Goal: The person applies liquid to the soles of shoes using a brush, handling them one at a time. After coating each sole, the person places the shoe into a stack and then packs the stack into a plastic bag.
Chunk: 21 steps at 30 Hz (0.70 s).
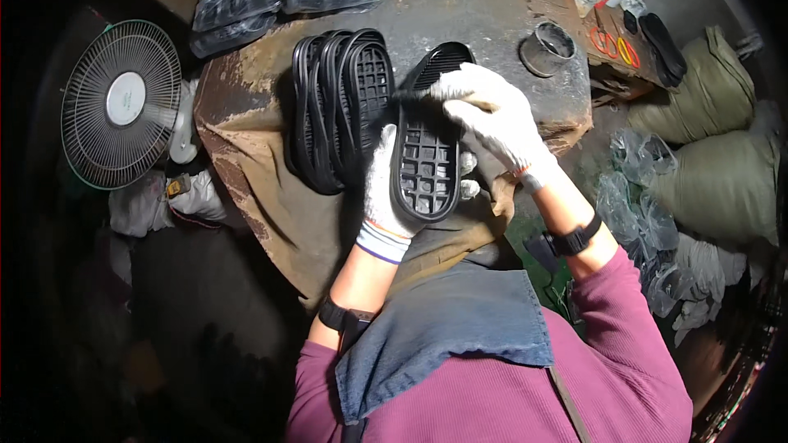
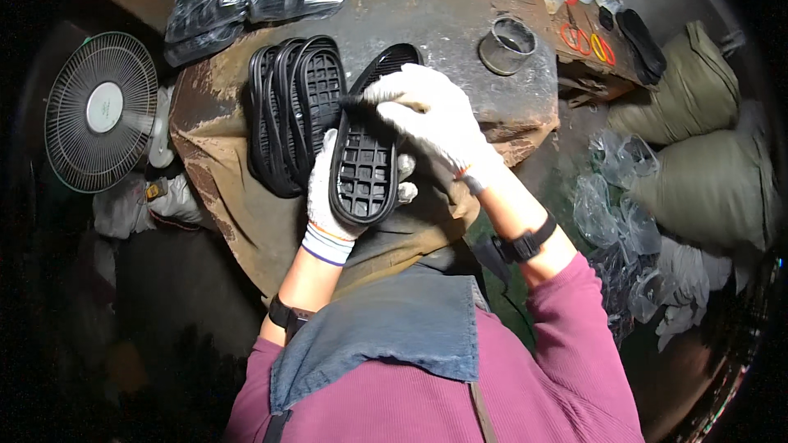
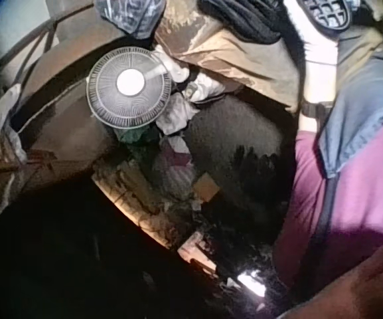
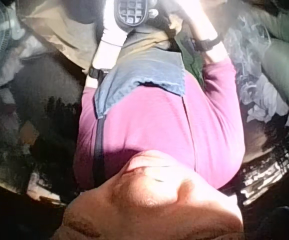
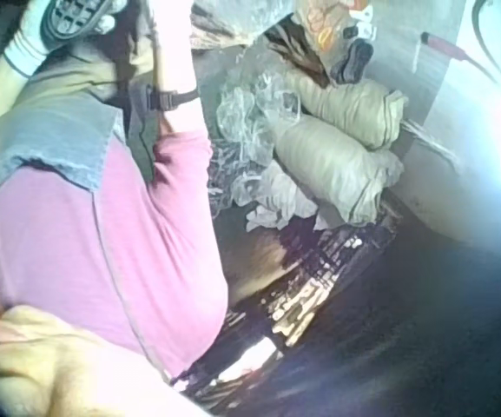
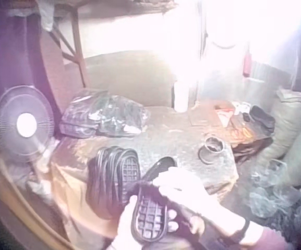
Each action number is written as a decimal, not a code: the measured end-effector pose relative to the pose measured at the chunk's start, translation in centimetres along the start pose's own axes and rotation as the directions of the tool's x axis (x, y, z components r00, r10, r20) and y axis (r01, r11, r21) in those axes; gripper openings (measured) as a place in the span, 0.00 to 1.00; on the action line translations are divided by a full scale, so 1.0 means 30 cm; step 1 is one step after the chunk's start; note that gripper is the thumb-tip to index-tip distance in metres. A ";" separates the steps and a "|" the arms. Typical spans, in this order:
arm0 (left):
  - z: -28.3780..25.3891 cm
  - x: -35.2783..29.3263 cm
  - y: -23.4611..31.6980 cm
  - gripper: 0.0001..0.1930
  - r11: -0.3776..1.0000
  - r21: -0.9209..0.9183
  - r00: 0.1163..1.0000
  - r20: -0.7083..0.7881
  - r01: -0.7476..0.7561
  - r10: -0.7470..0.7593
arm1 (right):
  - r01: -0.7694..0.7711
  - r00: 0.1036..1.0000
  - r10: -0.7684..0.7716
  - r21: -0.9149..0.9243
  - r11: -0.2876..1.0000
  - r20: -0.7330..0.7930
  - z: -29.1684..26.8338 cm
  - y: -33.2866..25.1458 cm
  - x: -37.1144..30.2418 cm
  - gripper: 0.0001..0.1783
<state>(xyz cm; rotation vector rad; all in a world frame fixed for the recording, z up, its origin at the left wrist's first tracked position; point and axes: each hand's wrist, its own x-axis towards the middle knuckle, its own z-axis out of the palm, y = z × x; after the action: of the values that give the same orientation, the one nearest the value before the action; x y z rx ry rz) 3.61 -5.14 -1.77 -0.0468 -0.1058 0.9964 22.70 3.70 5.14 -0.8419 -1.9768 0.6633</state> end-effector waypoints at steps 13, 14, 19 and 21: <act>0.136 0.020 0.186 0.44 0.940 0.331 0.996 0.054 -0.089 0.075 | 0.163 0.930 -0.178 0.074 0.984 0.322 -0.053 -0.174 -0.166 0.16; 0.133 0.022 0.209 0.45 0.909 0.396 0.990 0.108 -0.127 0.091 | 0.162 0.929 -0.176 0.068 0.984 0.325 -0.061 -0.151 -0.180 0.16; 0.174 -0.039 0.262 0.43 0.847 0.504 0.985 0.077 -0.172 0.154 | -0.386 0.915 0.292 0.390 0.836 0.280 -0.023 -0.238 -0.153 0.14; 0.158 -0.055 0.298 0.38 0.825 0.557 0.994 0.013 -0.094 0.105 | -0.477 0.874 0.370 0.412 0.776 0.315 0.023 -0.276 -0.138 0.15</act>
<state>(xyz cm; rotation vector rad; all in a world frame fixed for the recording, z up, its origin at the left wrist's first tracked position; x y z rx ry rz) -5.27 -1.70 2.04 0.4827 0.2125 1.0999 21.23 -4.78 8.61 -0.9377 -1.6836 1.5055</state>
